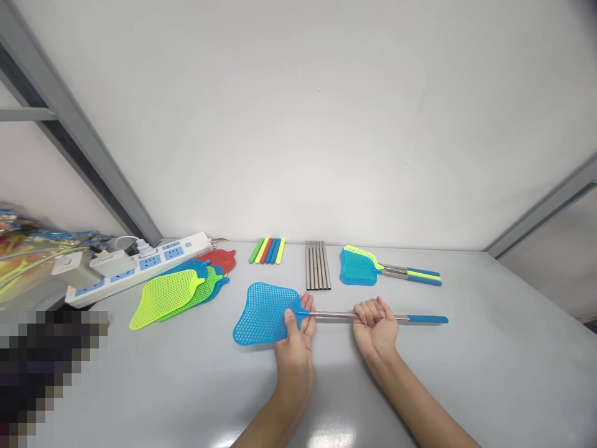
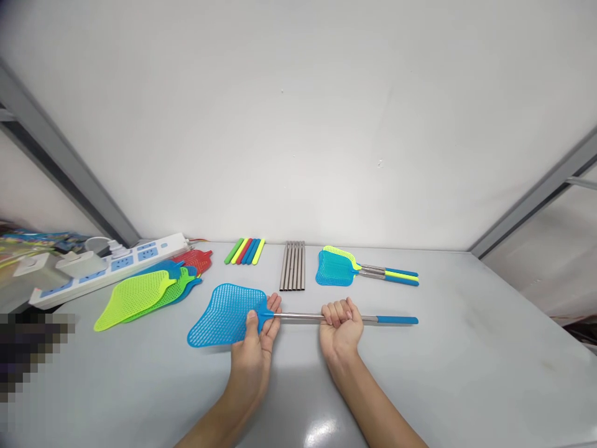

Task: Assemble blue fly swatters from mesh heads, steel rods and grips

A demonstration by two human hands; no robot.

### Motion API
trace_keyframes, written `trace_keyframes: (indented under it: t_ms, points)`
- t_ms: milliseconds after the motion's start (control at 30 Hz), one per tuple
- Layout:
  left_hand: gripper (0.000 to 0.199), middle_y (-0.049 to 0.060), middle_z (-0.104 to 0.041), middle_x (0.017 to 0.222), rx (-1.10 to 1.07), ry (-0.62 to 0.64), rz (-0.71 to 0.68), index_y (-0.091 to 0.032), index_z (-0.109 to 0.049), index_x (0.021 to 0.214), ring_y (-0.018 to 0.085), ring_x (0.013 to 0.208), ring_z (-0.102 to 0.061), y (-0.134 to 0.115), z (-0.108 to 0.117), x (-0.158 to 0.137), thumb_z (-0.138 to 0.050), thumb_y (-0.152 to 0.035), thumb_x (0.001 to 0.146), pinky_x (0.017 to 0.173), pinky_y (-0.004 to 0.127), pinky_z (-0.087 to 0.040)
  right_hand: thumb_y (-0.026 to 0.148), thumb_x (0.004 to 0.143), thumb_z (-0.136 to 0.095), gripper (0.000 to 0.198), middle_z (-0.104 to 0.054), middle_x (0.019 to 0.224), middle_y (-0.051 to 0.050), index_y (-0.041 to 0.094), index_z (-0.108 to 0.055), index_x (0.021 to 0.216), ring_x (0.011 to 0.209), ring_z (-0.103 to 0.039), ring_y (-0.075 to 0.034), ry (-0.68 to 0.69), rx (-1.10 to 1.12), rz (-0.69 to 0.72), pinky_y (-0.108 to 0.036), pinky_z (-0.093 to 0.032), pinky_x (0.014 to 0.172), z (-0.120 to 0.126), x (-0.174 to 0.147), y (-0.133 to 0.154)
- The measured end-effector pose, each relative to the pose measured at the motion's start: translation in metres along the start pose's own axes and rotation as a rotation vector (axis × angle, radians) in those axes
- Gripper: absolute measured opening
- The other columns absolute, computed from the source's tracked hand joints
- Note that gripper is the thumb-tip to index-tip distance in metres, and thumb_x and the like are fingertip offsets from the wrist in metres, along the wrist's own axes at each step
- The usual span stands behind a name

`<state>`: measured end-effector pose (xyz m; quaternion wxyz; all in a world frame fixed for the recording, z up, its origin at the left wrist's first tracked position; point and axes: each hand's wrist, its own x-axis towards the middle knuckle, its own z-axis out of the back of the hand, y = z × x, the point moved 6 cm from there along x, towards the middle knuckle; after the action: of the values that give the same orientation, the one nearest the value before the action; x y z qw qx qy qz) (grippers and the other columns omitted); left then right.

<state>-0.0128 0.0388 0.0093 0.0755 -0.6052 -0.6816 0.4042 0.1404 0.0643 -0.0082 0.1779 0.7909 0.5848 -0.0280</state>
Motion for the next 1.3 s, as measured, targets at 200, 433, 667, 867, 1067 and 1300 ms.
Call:
trace_keyframes:
  t_ms: [200,433,667,867,1067,1300]
  points:
    - [0.024,0.015,-0.057,0.105,0.001,-0.019,0.021,-0.009,-0.055,0.087,0.016,0.093,-0.056,0.003,0.001,-0.001,-0.033,-0.019,0.084,0.089,0.031,-0.04,0.014,0.072,-0.04,0.034,-0.014,0.039,0.009,0.019,-0.013,0.053,0.034,-0.011,-0.006,-0.001,-0.043,0.029,-0.021,-0.017,0.034,0.001,0.0,0.002]
    - [0.024,0.017,-0.058,0.103,0.017,-0.03,0.017,-0.008,-0.053,0.087,0.017,0.09,-0.058,0.006,0.003,0.001,-0.031,-0.017,0.084,0.087,0.032,-0.042,0.015,0.072,-0.041,0.035,-0.013,0.039,0.009,0.019,-0.013,0.052,0.034,-0.01,-0.006,0.022,-0.079,0.047,-0.021,-0.016,0.034,-0.001,0.002,0.003]
    - [0.026,0.018,-0.057,0.104,0.039,-0.008,0.024,-0.007,-0.052,0.087,0.017,0.091,-0.057,0.011,0.001,0.0,-0.027,-0.016,0.085,0.086,0.032,-0.042,0.016,0.071,-0.043,0.037,-0.011,0.039,0.009,0.019,-0.012,0.052,0.034,-0.009,-0.006,0.069,-0.117,0.076,-0.021,-0.015,0.035,-0.006,0.0,0.007]
    - [0.025,0.015,-0.058,0.103,0.039,0.008,0.006,-0.009,-0.053,0.087,0.016,0.092,-0.057,0.013,0.004,-0.001,-0.029,-0.016,0.084,0.087,0.032,-0.042,0.017,0.071,-0.043,0.037,-0.011,0.039,0.009,0.019,-0.011,0.053,0.034,-0.008,-0.006,0.048,-0.069,0.052,-0.021,-0.014,0.034,-0.005,-0.001,0.006]
    - [0.025,0.016,-0.058,0.102,0.042,-0.002,0.016,-0.009,-0.053,0.088,0.016,0.092,-0.057,0.013,0.002,-0.002,-0.03,-0.018,0.084,0.087,0.032,-0.041,0.016,0.071,-0.043,0.036,-0.011,0.039,0.009,0.019,-0.013,0.052,0.035,-0.008,-0.006,0.037,-0.039,0.042,-0.021,-0.014,0.034,-0.005,-0.004,0.004]
    - [0.025,0.016,-0.058,0.103,0.071,-0.005,-0.001,-0.009,-0.053,0.088,0.017,0.093,-0.056,0.01,0.003,-0.004,-0.03,-0.019,0.085,0.087,0.032,-0.041,0.017,0.072,-0.042,0.036,-0.011,0.039,0.009,0.019,-0.013,0.052,0.034,-0.008,-0.006,0.034,-0.048,0.031,-0.021,-0.015,0.034,-0.004,-0.007,-0.001]
